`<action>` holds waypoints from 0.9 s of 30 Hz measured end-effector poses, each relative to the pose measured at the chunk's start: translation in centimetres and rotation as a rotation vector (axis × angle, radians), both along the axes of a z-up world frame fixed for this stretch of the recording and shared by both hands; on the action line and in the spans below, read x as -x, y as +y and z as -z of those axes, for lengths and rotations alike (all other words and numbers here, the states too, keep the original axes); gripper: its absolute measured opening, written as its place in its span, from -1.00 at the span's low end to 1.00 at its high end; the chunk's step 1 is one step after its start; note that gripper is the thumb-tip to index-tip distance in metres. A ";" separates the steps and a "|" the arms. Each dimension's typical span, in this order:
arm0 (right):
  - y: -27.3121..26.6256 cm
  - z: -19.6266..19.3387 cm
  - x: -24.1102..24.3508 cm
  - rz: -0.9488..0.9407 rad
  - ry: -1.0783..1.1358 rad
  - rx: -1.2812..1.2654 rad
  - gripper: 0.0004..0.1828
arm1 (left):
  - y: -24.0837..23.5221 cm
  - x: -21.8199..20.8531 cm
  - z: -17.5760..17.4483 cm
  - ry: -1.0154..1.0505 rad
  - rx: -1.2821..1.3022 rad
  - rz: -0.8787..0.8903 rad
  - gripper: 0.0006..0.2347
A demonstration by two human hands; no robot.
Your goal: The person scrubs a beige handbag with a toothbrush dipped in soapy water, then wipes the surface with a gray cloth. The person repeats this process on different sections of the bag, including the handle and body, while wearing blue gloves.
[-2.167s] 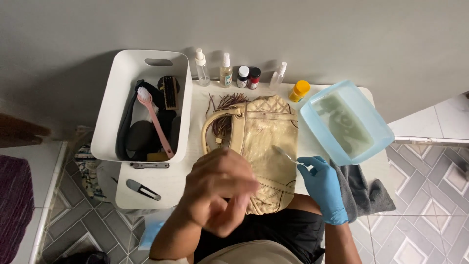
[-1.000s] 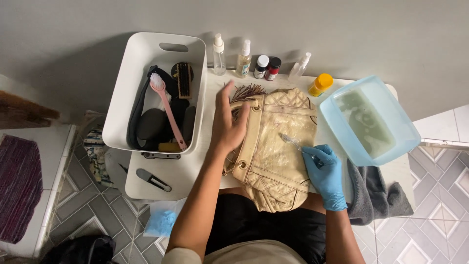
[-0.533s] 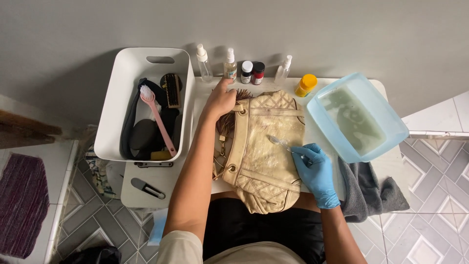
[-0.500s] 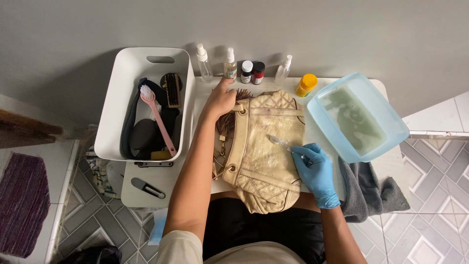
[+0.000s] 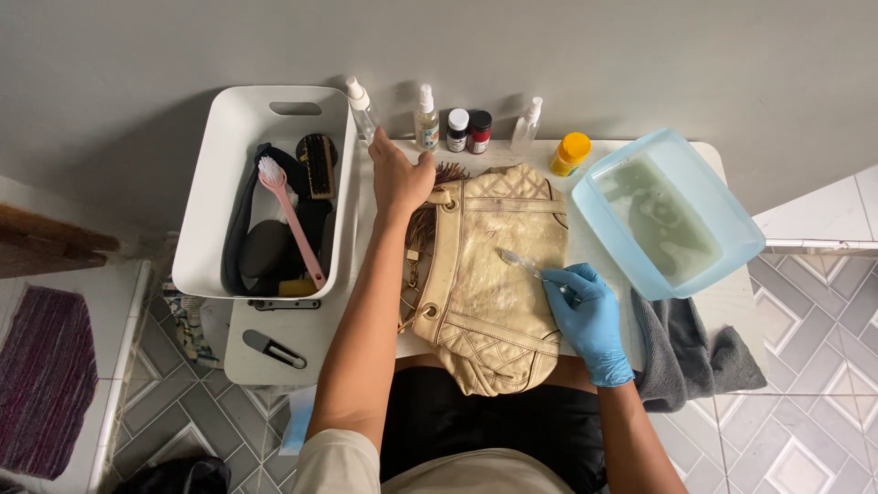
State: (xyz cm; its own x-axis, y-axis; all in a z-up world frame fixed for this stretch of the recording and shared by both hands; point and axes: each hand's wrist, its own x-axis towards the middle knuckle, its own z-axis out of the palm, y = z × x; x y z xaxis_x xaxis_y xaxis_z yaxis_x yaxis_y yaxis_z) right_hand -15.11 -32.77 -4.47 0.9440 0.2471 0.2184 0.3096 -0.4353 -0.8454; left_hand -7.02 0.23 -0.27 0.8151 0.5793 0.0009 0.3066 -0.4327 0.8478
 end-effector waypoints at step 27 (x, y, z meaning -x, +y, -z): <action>0.1 0.3 -0.1 0.036 0.012 -0.007 -0.82 | 2.1 -1.5 1.2 0.077 -0.159 0.107 -0.29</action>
State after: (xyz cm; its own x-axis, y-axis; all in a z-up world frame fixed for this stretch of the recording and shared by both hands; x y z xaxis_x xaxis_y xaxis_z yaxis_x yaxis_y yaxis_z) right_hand -15.04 -32.65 -4.73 0.9547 0.2120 0.2087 0.2839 -0.4402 -0.8518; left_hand -5.48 2.30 -1.52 0.8733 0.4868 0.0212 0.3126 -0.5931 0.7419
